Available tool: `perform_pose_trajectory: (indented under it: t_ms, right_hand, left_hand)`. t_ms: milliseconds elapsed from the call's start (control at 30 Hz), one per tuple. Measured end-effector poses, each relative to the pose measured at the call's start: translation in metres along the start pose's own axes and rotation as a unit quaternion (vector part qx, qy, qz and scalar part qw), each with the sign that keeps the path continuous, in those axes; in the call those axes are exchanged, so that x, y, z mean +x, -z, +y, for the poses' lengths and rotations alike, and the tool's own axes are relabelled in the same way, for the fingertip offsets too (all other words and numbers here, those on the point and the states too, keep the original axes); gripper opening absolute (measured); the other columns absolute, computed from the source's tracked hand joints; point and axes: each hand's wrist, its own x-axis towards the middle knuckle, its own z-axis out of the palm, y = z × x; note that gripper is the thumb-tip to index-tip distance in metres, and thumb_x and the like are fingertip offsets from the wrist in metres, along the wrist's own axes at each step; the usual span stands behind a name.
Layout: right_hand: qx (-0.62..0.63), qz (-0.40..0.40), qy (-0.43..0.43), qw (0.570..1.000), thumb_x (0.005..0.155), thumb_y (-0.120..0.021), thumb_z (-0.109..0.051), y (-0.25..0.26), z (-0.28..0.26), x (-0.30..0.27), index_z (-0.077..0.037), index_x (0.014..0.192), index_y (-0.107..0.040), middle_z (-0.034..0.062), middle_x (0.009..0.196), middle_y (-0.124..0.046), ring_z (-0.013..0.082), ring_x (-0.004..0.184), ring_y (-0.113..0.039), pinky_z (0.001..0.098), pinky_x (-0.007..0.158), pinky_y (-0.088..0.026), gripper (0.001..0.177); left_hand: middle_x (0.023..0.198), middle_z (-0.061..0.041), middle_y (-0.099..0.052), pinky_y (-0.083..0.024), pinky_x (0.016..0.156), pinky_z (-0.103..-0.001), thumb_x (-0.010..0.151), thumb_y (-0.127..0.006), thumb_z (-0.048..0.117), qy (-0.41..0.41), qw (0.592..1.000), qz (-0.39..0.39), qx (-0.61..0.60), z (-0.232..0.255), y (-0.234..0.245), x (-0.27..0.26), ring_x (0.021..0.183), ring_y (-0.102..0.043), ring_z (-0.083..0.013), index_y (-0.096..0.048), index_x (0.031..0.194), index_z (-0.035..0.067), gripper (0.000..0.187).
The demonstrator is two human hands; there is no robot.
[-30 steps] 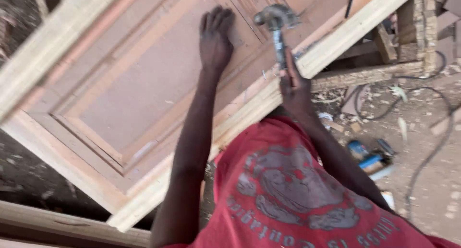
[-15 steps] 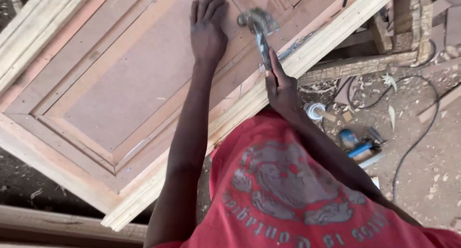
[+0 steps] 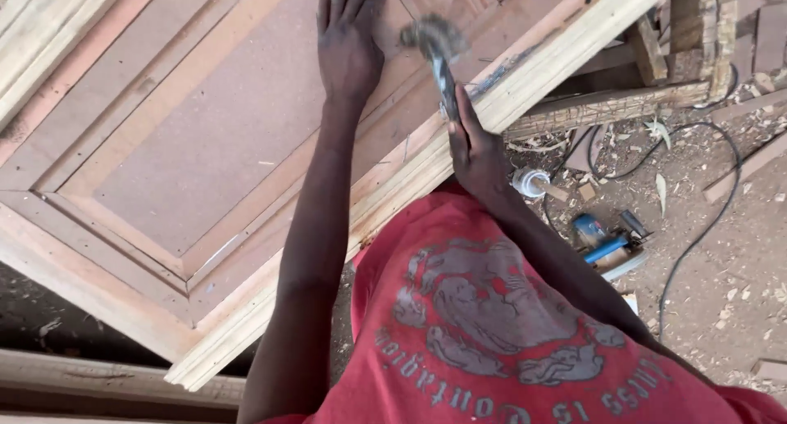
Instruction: Hammering nails into a wooden door frame to secure trim pieces.
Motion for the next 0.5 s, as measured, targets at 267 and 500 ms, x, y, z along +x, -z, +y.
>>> perform_pose_trajectory:
  t_ms: [267,500]
  right_hand:
    - [0.14,0.22,0.126,0.957,0.122,-0.037,-0.042,0.053,-0.03,0.0,-0.014,0.167,-0.026,0.0019,0.062,-0.054,0.0098,0.044,-0.046,0.0262,0.043,-0.046,0.055]
    - [0.031,0.013,0.03,0.999,0.116,-0.034,-0.037,0.0,0.033,-0.02,-0.014,0.165,-0.03,-0.0007,0.062,-0.049,0.0117,0.047,-0.043,0.033,0.046,-0.038,0.054]
  left_hand:
    - [0.121,-0.009,-0.068,-0.031,0.114,-0.05,0.077,-0.05,-0.01,-0.005,1.0,0.014,-0.01,0.005,0.003,0.005,0.121,-0.054,-0.032,-0.071,0.111,0.0,0.041]
    - [0.119,-0.007,-0.069,-0.029,0.118,-0.049,0.081,-0.051,-0.011,0.013,1.0,0.013,-0.005,0.002,0.003,0.006,0.121,-0.055,-0.0299,-0.072,0.112,0.002,0.04]
